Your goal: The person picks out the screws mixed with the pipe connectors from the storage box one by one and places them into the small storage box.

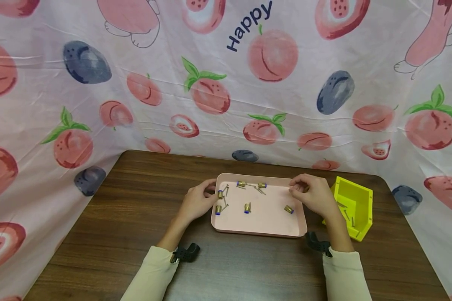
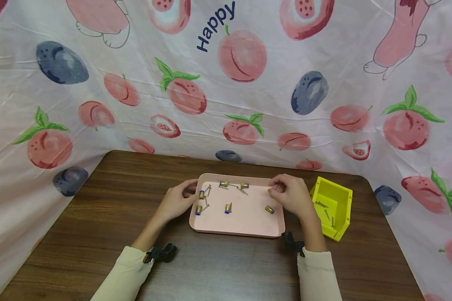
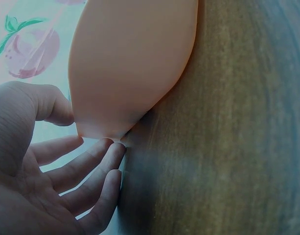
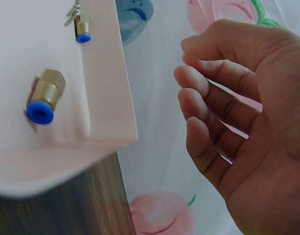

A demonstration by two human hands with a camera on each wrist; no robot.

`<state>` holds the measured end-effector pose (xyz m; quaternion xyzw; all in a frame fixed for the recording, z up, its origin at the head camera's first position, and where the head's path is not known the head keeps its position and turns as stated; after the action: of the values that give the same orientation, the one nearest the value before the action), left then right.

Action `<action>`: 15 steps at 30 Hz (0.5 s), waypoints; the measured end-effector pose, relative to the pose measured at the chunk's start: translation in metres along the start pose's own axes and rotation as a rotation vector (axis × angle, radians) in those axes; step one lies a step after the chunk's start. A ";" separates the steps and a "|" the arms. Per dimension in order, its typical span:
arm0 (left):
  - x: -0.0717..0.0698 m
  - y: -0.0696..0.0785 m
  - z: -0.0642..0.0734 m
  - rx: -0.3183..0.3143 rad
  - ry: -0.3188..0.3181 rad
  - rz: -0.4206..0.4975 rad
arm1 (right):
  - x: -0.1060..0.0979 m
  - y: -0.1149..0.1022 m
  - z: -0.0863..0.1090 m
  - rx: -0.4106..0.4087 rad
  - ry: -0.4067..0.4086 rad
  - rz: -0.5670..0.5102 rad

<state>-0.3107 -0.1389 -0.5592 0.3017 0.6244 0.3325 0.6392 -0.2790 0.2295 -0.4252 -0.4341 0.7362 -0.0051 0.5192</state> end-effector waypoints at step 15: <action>-0.001 0.000 0.001 0.000 0.001 0.004 | 0.024 0.003 -0.018 -0.015 -0.048 -0.103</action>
<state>-0.3099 -0.1399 -0.5584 0.3026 0.6242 0.3340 0.6382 -0.2970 0.2073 -0.4366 -0.4753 0.7002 -0.0160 0.5325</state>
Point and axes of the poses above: each hand's wrist, its own z-axis away from the middle knuckle, its own x-axis out of the palm, y = z × x, the point moved 6 cm from there along -z, towards the middle knuckle, and after that the axes turned 12 degrees about -x, right-handed, at the moved point
